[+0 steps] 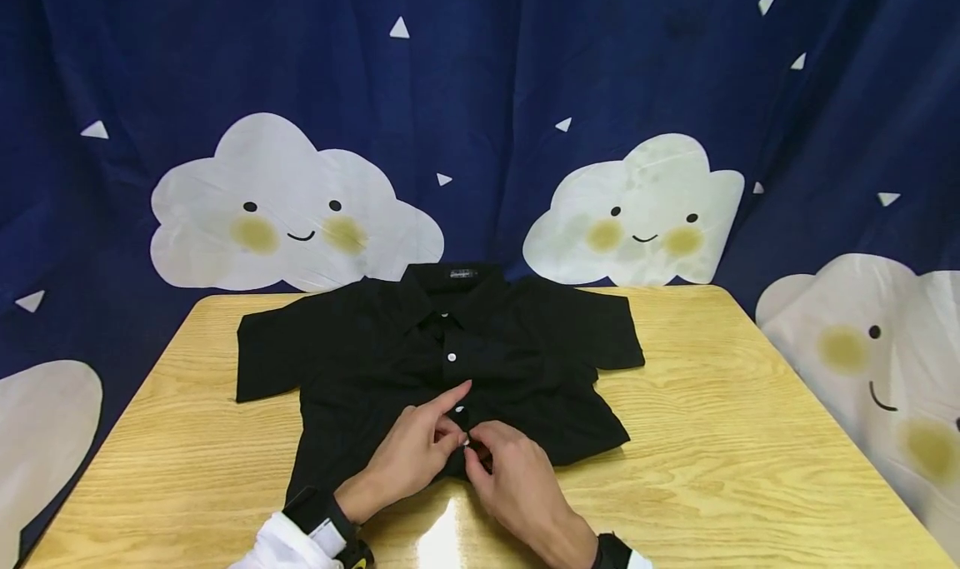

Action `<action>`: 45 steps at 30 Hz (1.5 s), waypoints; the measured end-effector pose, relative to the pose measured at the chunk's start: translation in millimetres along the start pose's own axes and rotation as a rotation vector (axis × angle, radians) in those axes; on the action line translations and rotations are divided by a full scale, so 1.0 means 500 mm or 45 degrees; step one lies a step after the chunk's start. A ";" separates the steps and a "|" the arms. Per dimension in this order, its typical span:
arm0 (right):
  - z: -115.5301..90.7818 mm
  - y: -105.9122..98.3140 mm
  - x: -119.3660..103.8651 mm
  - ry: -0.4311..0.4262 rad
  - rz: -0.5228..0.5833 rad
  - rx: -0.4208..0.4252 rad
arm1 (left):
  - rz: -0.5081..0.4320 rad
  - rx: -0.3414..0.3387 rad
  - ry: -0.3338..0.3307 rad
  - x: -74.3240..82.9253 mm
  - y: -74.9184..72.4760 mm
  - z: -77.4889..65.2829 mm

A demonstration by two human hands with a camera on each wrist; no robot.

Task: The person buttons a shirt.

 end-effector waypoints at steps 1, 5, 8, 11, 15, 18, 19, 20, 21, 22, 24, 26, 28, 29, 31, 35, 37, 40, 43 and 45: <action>0.001 0.000 0.000 0.002 0.000 0.008 | 0.010 0.017 0.007 0.002 0.001 0.000; 0.006 -0.002 0.000 0.020 -0.029 0.009 | 0.048 0.035 0.009 0.008 0.004 0.000; 0.010 -0.005 0.001 0.020 -0.073 -0.028 | 0.078 0.007 -0.013 0.011 0.006 0.000; 0.015 -0.010 0.002 0.006 -0.104 -0.067 | 0.058 -0.051 -0.050 0.012 0.005 0.003; 0.016 -0.015 0.004 -0.039 -0.112 -0.083 | 0.036 -0.134 -0.050 0.012 -0.003 0.005; 0.012 -0.018 0.005 -0.077 -0.115 -0.092 | 0.199 -0.133 0.075 0.012 -0.008 0.002; 0.011 -0.019 0.005 -0.085 -0.120 -0.093 | 0.294 -0.108 0.145 0.012 -0.009 0.002; 0.009 -0.020 0.006 -0.092 -0.127 -0.093 | 0.400 -0.071 0.220 0.012 -0.008 0.001; 0.007 -0.021 0.006 -0.095 -0.133 -0.094 | 0.503 -0.030 0.296 0.013 -0.008 0.001; 0.005 -0.022 0.006 -0.093 -0.137 -0.094 | 0.606 0.018 0.369 0.014 -0.008 0.002; 0.002 -0.025 0.007 -0.091 -0.139 -0.092 | 0.756 0.113 0.500 0.015 -0.007 0.003; 0.000 -0.027 0.007 -0.088 -0.125 -0.093 | 0.837 0.175 0.604 0.015 -0.006 0.006; -0.001 -0.030 0.008 -0.087 -0.112 -0.092 | 0.886 0.215 0.690 0.015 -0.006 0.007; -0.002 -0.031 0.009 -0.087 -0.109 -0.091 | 0.901 0.229 0.721 0.015 -0.006 0.007; -0.004 -0.032 0.011 -0.088 -0.108 -0.086 | 0.925 0.247 0.768 0.013 -0.007 0.008; -0.012 -0.029 0.017 -0.122 -0.116 -0.080 | 0.922 0.269 0.815 0.009 -0.007 0.006; -0.016 -0.027 0.020 -0.144 -0.132 -0.076 | 0.903 0.282 0.827 0.009 -0.007 0.005; -0.019 -0.028 0.022 -0.150 -0.179 -0.094 | 0.871 0.301 0.833 0.010 -0.006 0.005; -0.016 -0.032 0.020 -0.143 -0.232 -0.148 | 0.831 0.317 0.825 0.012 -0.006 0.005; -0.012 -0.037 0.016 -0.140 -0.246 -0.180 | 0.788 0.331 0.812 0.013 -0.008 0.004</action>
Point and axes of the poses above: each hand's wrist, its own z-axis towards the middle knuckle, its own y-axis out of the palm, x = y × z, the point moved 1 cm from there along z, towards the middle knuckle, and after that the axes turned 11 degrees about -y, right-handed, at the moved point
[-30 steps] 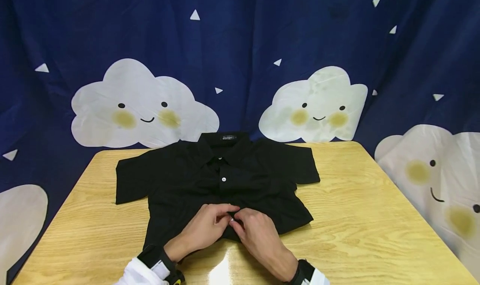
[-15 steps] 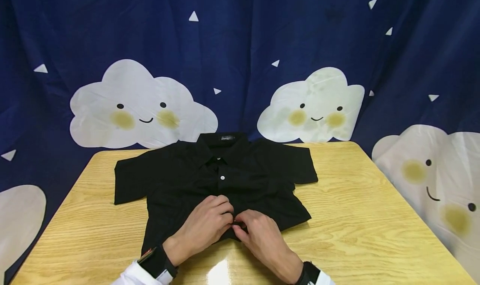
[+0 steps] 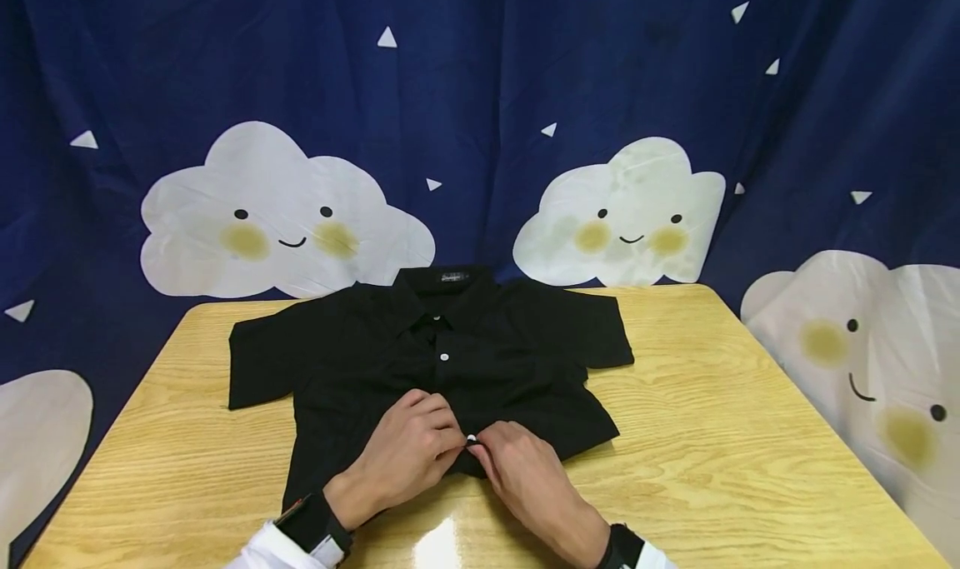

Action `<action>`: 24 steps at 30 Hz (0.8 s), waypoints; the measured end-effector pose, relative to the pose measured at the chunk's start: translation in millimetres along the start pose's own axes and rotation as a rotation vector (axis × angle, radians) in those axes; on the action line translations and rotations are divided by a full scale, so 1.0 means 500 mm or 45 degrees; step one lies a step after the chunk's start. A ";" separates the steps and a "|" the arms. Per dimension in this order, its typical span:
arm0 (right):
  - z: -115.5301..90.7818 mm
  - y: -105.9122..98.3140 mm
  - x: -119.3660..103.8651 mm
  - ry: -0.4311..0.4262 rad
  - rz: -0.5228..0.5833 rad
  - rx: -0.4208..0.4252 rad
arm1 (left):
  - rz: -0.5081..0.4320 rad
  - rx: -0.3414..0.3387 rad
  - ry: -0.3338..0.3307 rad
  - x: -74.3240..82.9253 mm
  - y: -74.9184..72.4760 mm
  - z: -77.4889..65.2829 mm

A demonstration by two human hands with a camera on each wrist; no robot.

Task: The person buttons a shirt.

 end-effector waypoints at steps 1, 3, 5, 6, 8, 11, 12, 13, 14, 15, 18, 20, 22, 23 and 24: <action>0.003 -0.002 -0.002 -0.002 -0.002 -0.009 | -0.019 0.010 -0.013 -0.001 -0.001 0.000; 0.009 -0.007 -0.005 0.000 0.018 -0.010 | -0.061 0.031 -0.044 -0.003 -0.003 -0.001; 0.015 -0.010 -0.007 0.006 0.051 0.003 | -0.088 0.049 -0.059 -0.006 -0.004 -0.001; 0.017 -0.011 -0.007 0.001 0.065 0.010 | -0.099 0.049 -0.062 -0.008 -0.005 -0.001; 0.022 -0.009 -0.007 -0.005 0.087 0.026 | -0.109 0.041 -0.058 -0.013 -0.005 0.000; 0.028 -0.003 -0.003 -0.026 0.051 0.065 | -0.092 -0.002 -0.038 -0.021 -0.007 0.002; 0.030 -0.001 -0.002 -0.033 0.029 0.078 | -0.081 -0.028 -0.029 -0.024 -0.008 0.002; 0.032 0.002 0.000 -0.036 0.001 0.089 | -0.057 -0.054 -0.020 -0.028 -0.008 0.003; 0.035 0.004 0.001 -0.042 -0.034 0.095 | -0.024 -0.083 -0.017 -0.031 -0.008 0.003; 0.039 0.006 0.002 -0.048 -0.068 0.095 | 0.012 -0.112 -0.018 -0.035 -0.008 0.004; 0.053 0.014 0.003 -0.088 -0.160 0.055 | 0.148 -0.189 -0.019 -0.044 -0.006 0.002; 0.062 0.021 0.004 -0.117 -0.197 0.016 | 0.240 -0.222 -0.009 -0.047 -0.002 -0.002; 0.069 0.027 0.005 -0.135 -0.193 -0.012 | 0.302 -0.235 0.018 -0.047 0.002 -0.006; 0.072 0.030 0.006 -0.139 -0.178 -0.021 | 0.323 -0.234 0.030 -0.047 0.004 -0.008; 0.073 0.032 0.007 -0.140 -0.163 -0.026 | 0.335 -0.230 0.040 -0.046 0.004 -0.010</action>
Point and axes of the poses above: each hand's wrist, its own z-axis towards the middle knuckle, its own y-axis out of the palm, x = y × z, the point moved 1 cm from there along z, towards the middle knuckle, and after that the axes turned 11 degrees about -y, right-handed, at the moved point
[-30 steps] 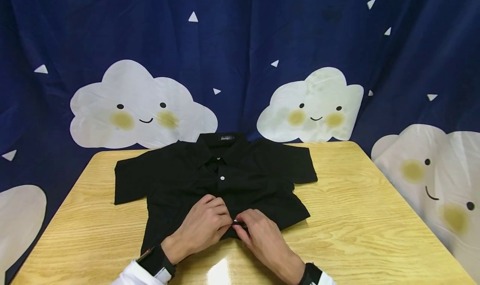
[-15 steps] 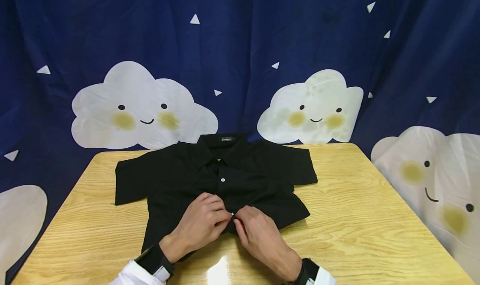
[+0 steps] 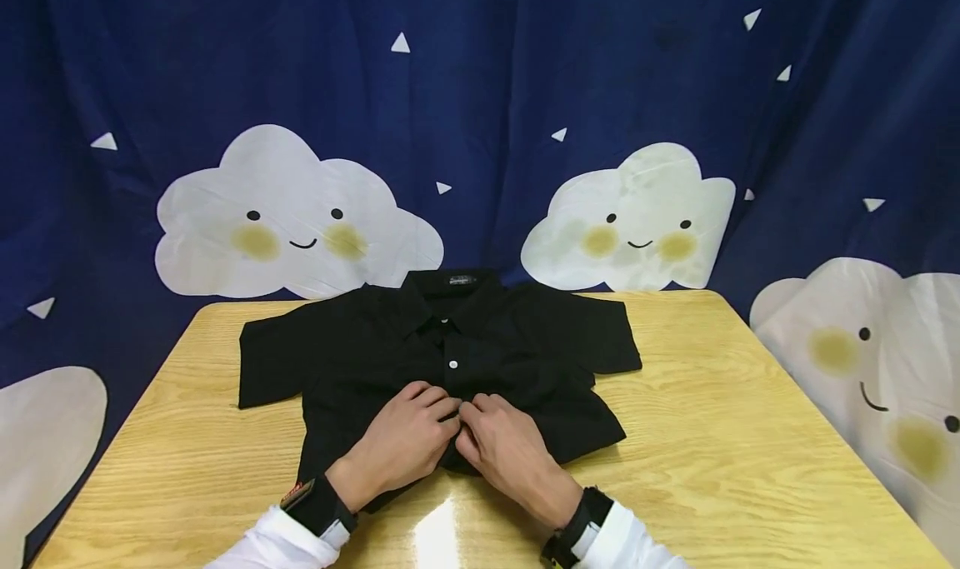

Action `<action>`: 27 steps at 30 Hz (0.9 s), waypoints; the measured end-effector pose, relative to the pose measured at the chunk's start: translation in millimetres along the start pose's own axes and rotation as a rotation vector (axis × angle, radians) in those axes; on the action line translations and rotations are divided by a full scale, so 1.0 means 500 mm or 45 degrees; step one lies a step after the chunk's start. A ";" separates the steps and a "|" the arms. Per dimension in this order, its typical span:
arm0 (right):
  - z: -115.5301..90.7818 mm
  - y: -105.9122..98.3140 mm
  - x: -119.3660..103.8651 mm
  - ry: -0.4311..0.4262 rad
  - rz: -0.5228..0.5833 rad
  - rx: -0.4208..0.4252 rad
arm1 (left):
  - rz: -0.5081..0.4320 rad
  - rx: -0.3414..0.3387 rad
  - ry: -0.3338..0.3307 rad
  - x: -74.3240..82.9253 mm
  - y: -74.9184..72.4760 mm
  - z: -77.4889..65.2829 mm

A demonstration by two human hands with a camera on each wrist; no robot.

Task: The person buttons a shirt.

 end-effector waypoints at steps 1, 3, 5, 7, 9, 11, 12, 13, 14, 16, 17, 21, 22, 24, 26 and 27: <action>0.000 0.002 0.001 0.004 0.020 0.000 | 0.012 0.007 0.003 0.001 0.001 -0.001; -0.001 0.004 0.003 0.015 0.049 -0.002 | 0.023 0.009 0.000 0.003 0.001 -0.001; -0.005 0.002 0.004 0.028 0.082 -0.027 | 0.028 -0.015 -0.020 0.004 -0.002 -0.004; -0.011 -0.008 0.007 0.056 0.167 -0.118 | 0.006 -0.077 -0.065 0.003 -0.007 -0.012; -0.023 -0.027 0.015 0.084 0.284 -0.216 | -0.050 -0.135 -0.146 -0.001 -0.017 -0.027; -0.039 -0.051 0.032 0.120 0.396 -0.261 | -0.124 -0.138 -0.283 -0.013 -0.031 -0.048; -0.048 -0.063 0.045 0.135 0.431 -0.261 | -0.173 -0.127 -0.354 -0.022 -0.040 -0.060; -0.060 -0.075 0.061 0.145 0.452 -0.238 | -0.217 -0.112 -0.423 -0.033 -0.049 -0.072; -0.073 -0.087 0.079 0.159 0.463 -0.192 | -0.263 -0.090 -0.482 -0.045 -0.058 -0.085; -0.103 -0.106 0.118 0.225 0.451 -0.114 | -0.368 -0.082 -0.598 -0.071 -0.077 -0.109; -0.121 -0.114 0.137 0.274 0.437 -0.101 | -0.415 -0.109 -0.647 -0.083 -0.086 -0.121; -0.188 -0.135 0.194 0.524 0.460 -0.232 | -0.573 -0.359 -0.926 -0.122 -0.117 -0.176; -0.200 -0.136 0.203 0.575 0.478 -0.296 | -0.591 -0.434 -1.000 -0.129 -0.122 -0.191; -0.218 -0.134 0.215 0.649 0.555 -0.416 | -0.641 -0.580 -1.127 -0.139 -0.129 -0.220; -0.230 -0.129 0.223 0.675 0.633 -0.502 | -0.707 -0.691 -1.191 -0.144 -0.131 -0.245; -0.235 -0.126 0.227 0.667 0.673 -0.514 | -0.762 -0.724 -1.201 -0.145 -0.130 -0.256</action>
Point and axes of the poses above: each hand's wrist, its own z-axis towards the middle knuckle, its own y-axis out of the palm, x = y × z, the point moved 1 cm from there along z, towards the middle knuckle, and after that the axes turned 11 degrees about -y, right-handed, at the moved point
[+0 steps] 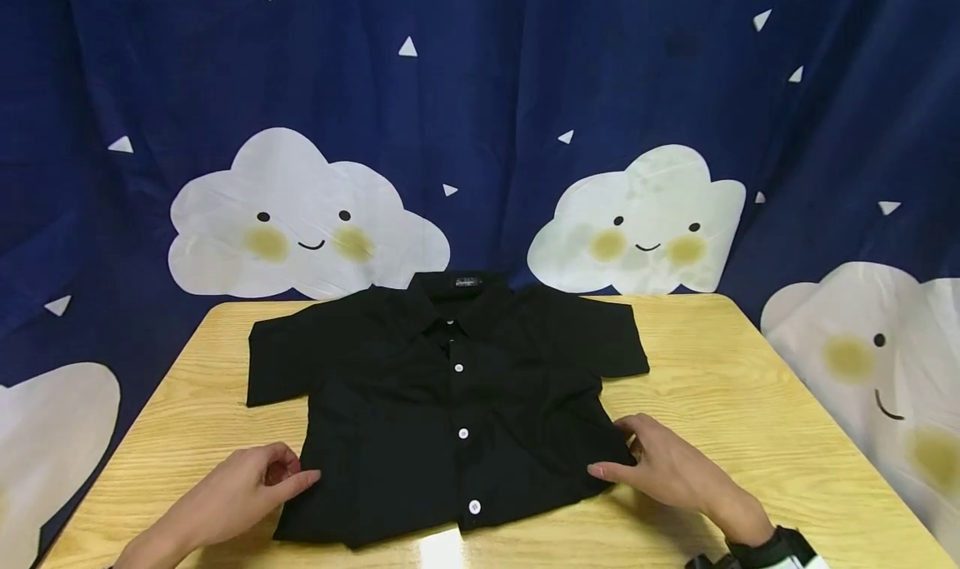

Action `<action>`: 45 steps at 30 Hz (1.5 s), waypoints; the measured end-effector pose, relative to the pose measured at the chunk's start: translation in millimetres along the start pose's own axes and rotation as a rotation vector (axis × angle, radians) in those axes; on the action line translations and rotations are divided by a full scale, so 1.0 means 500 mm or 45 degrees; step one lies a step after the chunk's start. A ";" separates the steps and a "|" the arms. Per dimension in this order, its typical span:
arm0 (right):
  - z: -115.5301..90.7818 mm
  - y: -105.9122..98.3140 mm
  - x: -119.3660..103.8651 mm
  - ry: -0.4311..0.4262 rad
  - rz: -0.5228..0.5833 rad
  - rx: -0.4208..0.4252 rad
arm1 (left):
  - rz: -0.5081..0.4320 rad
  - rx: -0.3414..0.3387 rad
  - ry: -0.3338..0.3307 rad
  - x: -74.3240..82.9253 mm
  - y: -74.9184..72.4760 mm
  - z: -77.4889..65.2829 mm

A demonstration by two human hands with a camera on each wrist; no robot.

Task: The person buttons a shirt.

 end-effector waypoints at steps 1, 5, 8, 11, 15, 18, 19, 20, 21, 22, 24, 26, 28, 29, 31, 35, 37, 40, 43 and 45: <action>-0.001 0.001 0.006 -0.017 0.042 -0.017 | -0.036 -0.052 0.000 -0.008 0.002 -0.003; -0.010 0.002 0.031 -0.137 0.205 -0.072 | -0.172 -0.209 0.068 -0.027 0.015 -0.009; -0.015 0.004 0.044 -0.245 0.250 -0.093 | -0.252 -0.290 0.099 -0.033 0.025 -0.006; -0.013 0.007 0.047 -0.330 0.193 -0.074 | -0.294 -0.333 0.121 -0.034 0.030 -0.006; -0.005 0.008 0.037 -0.380 0.148 0.057 | -0.343 -0.207 0.332 -0.025 0.028 -0.008; 0.007 0.000 0.027 -0.418 0.160 0.229 | -0.460 -0.048 0.473 -0.004 0.019 -0.007; 0.013 -0.004 0.023 -0.441 0.170 0.292 | -0.510 -0.012 0.490 0.006 0.015 -0.005; 0.021 -0.009 0.020 -0.456 0.172 0.354 | -0.544 0.022 0.477 0.017 0.009 -0.002; 0.031 -0.014 0.017 -0.468 0.180 0.417 | -0.566 0.061 0.474 0.028 0.004 0.002; 0.041 -0.020 0.014 -0.475 0.189 0.474 | -0.580 0.105 0.477 0.038 -0.002 0.008; 0.062 -0.031 0.008 -0.486 0.212 0.569 | -0.580 0.188 0.488 0.058 -0.013 0.025; 0.085 -0.042 0.001 -0.480 0.208 0.634 | -0.561 0.274 0.499 0.075 -0.024 0.045; 0.106 -0.053 -0.009 -0.447 0.215 0.655 | -0.580 0.343 0.524 0.090 -0.032 0.068; 0.117 -0.057 -0.014 -0.425 0.222 0.654 | -0.612 0.357 0.524 0.097 -0.036 0.079; 0.135 -0.066 -0.023 -0.367 0.226 0.649 | -0.700 0.358 0.489 0.110 -0.043 0.099; 0.164 -0.079 -0.034 -0.200 0.310 0.603 | -0.957 0.215 0.243 0.121 -0.049 0.121; 0.171 -0.081 -0.034 -0.104 0.339 0.552 | -1.022 0.147 0.069 0.114 -0.046 0.124; 0.172 -0.075 -0.022 0.008 0.286 0.452 | -1.033 0.038 -0.127 0.090 -0.032 0.123; 0.171 -0.057 0.003 0.054 0.169 0.374 | -0.894 -0.022 -0.180 0.061 -0.007 0.120; 0.172 -0.041 0.023 0.056 0.058 0.354 | -0.713 0.010 -0.158 0.048 0.010 0.118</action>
Point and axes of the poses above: each hand's wrist, its own z-axis towards the middle knuckle, its own y-axis out of the palm, x = y × z, the point moved 1 cm from there along z, towards the middle knuckle, and after that the axes turned 11 degrees about -y, right-handed, at the moved point
